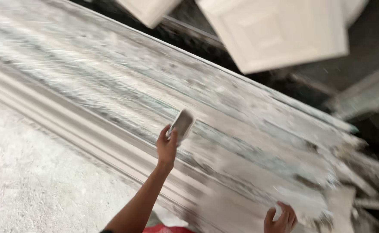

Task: The person takes a bundle of white glass fiber strands from a bucket, dips and wets them, then lays the strands lengthwise into a long plaster cornice mold on the workbench. They then scoop plaster slurry from a bowl and pour and spread it over the fibers with their hands, smoothing the slurry along the mold surface.

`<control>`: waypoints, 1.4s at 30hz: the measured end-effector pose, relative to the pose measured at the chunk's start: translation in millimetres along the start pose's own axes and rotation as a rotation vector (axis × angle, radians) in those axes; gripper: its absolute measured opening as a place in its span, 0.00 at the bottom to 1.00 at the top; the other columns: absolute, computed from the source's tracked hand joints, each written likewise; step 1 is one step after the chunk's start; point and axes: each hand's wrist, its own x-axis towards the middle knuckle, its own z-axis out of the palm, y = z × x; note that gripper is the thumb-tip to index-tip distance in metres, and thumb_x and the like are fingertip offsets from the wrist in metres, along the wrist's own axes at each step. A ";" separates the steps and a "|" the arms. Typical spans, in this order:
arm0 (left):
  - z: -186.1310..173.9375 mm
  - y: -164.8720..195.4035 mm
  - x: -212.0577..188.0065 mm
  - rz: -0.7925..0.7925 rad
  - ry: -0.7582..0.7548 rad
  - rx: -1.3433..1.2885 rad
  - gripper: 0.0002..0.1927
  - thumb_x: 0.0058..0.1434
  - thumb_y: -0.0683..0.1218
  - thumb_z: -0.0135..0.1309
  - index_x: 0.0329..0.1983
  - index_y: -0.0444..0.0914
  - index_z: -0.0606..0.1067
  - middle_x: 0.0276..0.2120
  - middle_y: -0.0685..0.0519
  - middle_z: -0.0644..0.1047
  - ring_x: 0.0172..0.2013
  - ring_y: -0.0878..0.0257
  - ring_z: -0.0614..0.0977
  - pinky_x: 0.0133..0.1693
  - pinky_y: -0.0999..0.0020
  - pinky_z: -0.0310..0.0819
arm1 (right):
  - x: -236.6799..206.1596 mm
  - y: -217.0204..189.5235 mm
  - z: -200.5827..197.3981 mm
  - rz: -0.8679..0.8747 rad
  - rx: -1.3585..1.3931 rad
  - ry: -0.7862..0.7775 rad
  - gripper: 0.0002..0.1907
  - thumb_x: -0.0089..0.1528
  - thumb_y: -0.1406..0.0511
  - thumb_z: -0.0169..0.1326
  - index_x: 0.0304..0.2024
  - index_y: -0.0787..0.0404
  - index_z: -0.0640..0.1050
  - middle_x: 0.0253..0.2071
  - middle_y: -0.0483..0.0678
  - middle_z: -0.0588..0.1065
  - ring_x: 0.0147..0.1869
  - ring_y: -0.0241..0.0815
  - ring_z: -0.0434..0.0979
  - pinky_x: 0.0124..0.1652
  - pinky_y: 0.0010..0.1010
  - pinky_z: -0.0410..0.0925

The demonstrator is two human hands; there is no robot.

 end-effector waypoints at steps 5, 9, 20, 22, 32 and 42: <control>-178.2 54.2 25.6 -0.058 0.185 -0.151 0.33 0.65 0.56 0.51 0.69 0.35 0.63 0.50 0.40 0.78 0.45 0.55 0.83 0.41 0.61 0.82 | 5.7 -201.9 89.9 -0.172 0.293 -0.091 0.18 0.67 0.58 0.50 0.56 0.60 0.74 0.57 0.54 0.72 0.69 0.55 0.67 0.68 0.51 0.56; -311.5 99.7 57.1 0.035 0.190 -0.131 0.33 0.67 0.56 0.50 0.70 0.36 0.64 0.52 0.38 0.78 0.47 0.55 0.80 0.44 0.60 0.82 | -15.2 -421.2 158.1 -0.262 0.499 -0.244 0.20 0.68 0.60 0.50 0.59 0.62 0.71 0.60 0.54 0.70 0.69 0.54 0.64 0.67 0.49 0.55; -587.5 225.8 118.6 -0.028 0.353 -0.147 0.33 0.65 0.54 0.52 0.70 0.36 0.64 0.48 0.43 0.73 0.48 0.55 0.80 0.47 0.59 0.83 | -61.7 -826.5 217.7 -0.251 0.838 -0.665 0.17 0.67 0.65 0.49 0.58 0.60 0.71 0.60 0.52 0.70 0.62 0.49 0.68 0.60 0.40 0.64; -619.0 228.7 146.8 -0.033 0.361 -0.278 0.32 0.65 0.53 0.51 0.69 0.36 0.63 0.47 0.40 0.75 0.45 0.53 0.81 0.44 0.59 0.81 | -61.3 -869.7 251.6 -0.269 0.849 -0.697 0.17 0.66 0.66 0.50 0.58 0.60 0.72 0.58 0.51 0.73 0.60 0.49 0.69 0.60 0.40 0.64; -821.2 317.3 372.6 -0.114 0.378 -0.236 0.29 0.65 0.51 0.50 0.68 0.37 0.65 0.48 0.44 0.79 0.42 0.60 0.81 0.39 0.64 0.76 | -36.8 -1172.3 447.2 -0.300 1.162 -0.667 0.13 0.67 0.69 0.48 0.54 0.64 0.73 0.56 0.52 0.74 0.60 0.43 0.73 0.60 0.34 0.65; -1002.4 472.6 597.2 0.124 0.398 -0.342 0.31 0.66 0.51 0.53 0.68 0.36 0.63 0.49 0.48 0.76 0.44 0.61 0.79 0.46 0.62 0.77 | 26.4 -1451.2 533.0 -0.401 1.494 -0.839 0.12 0.69 0.72 0.45 0.54 0.65 0.72 0.59 0.52 0.70 0.64 0.41 0.71 0.63 0.31 0.64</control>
